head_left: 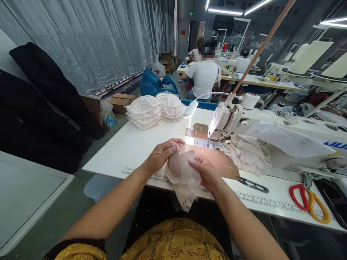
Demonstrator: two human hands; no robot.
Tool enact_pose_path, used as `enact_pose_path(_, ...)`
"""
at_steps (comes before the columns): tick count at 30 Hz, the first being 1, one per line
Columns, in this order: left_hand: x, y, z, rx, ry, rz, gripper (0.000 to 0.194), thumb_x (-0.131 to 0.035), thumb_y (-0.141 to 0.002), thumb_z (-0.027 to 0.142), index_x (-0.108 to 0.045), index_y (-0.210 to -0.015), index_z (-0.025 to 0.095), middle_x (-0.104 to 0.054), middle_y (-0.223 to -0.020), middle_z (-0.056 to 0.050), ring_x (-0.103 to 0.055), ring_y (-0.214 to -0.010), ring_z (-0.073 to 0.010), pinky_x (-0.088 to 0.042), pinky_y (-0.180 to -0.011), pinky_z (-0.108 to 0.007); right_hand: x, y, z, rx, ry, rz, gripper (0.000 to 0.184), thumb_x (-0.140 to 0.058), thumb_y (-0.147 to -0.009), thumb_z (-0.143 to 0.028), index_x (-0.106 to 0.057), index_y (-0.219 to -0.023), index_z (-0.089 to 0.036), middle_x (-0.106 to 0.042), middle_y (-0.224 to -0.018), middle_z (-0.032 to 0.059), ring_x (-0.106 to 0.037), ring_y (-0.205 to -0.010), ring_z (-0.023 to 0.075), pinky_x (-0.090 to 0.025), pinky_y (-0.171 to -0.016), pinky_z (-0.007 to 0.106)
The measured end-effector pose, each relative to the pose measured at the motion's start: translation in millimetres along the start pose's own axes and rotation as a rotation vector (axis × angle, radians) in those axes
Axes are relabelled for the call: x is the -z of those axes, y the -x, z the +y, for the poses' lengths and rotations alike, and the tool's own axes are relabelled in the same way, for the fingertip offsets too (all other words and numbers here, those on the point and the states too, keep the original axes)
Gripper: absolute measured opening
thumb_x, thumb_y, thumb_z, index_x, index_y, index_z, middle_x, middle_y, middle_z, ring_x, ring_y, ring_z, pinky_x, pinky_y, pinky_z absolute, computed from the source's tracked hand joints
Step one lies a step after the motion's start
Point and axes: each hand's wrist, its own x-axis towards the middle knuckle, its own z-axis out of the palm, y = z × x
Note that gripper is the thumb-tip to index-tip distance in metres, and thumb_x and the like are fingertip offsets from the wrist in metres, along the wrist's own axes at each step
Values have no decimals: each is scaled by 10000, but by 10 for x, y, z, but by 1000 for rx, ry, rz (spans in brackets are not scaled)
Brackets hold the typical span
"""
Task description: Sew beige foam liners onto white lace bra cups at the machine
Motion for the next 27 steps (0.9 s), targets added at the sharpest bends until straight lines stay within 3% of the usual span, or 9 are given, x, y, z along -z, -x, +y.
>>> enact_pose_path(5, 168, 13, -61, 134, 147, 67, 328, -649, -844, 447, -687, -820, 122, -640, -711, -46, -562, -637, -132, -447, -601, -228, 24, -17, 115, 39, -58, 124, 352, -813, -630, -437, -565, -699, -197, -552, -590, -54, -460, -500, 83, -371, -494, 196)
enact_pose_path(9, 58, -10, -125, 170, 141, 101, 315, -691, -806, 435, -648, -752, 127, -596, -654, -5, -505, -576, -100, -410, -549, -202, -27, -73, 234, 54, -20, 139, 318, -762, -696, -446, -601, -836, -209, -620, -677, -35, -557, -590, 125, -436, -557, 232)
enact_pose_path(12, 3, -76, -149, 128, 172, 189, 336, -670, -792, 468, -604, -755, 141, -594, -682, -3, -513, -603, -105, -431, -583, -210, -22, -110, 262, 121, -20, 234, 326, -710, -728, -482, -582, -886, -226, -646, -717, -28, -605, -668, 161, -475, -607, 268)
enact_pose_path(16, 277, -197, -96, 62, -41, 485, 392, -636, -738, 548, -562, -762, 164, -589, -682, -10, -556, -649, -142, -461, -628, -243, 108, -88, 228, 271, -13, 479, 318, -696, -732, -468, -577, -892, -220, -675, -813, -3, -633, -772, 180, -502, -671, 282)
enact_pose_path(18, 510, -246, -42, 81, -149, 536, 375, -624, -732, 540, -562, -758, 172, -577, -667, -6, -569, -682, -163, -464, -653, -256, 177, -23, 211, 299, -36, 565, 342, -695, -741, -482, -590, -933, -219, -687, -866, 11, -640, -809, 186, -508, -684, 282)
enact_pose_path(20, 727, -272, 17, 126, -207, 510, 334, -660, -700, 491, -583, -743, 169, -577, -655, -14, -585, -733, -199, -466, -682, -276, 231, 93, 198, 260, -43, 534, 381, -696, -747, -509, -610, -969, -211, -693, -851, 19, -644, -785, 189, -510, -667, 285)
enact_pose_path(22, 880, -259, 68, 173, -348, 469, 305, -715, -645, 420, -629, -777, 160, -622, -718, -45, -600, -856, -262, -467, -761, -315, 275, 254, 187, 145, -17, 415, 399, -725, -721, -529, -635, -919, -194, -685, -756, 15, -632, -685, 180, -497, -608, 283)
enact_pose_path(24, 940, -195, 92, 202, -706, 395, 404, -705, -660, 415, -664, -968, 157, -674, -976, -102, -559, -1069, -343, -438, -899, -387, 322, 435, 177, 21, 14, 325, 398, -776, -668, -521, -646, -821, -177, -665, -667, 5, -597, -577, 155, -469, -548, 268)
enact_pose_path(27, 866, -36, 54, 245, -1257, 143, 586, -556, -783, 515, -565, -1260, 173, -554, -1338, -140, -468, -1248, -386, -388, -1008, -467, 410, 680, 174, -54, 7, 311, 382, -837, -607, -463, -660, -775, -168, -675, -663, 1, -579, -542, 123, -454, -546, 241)
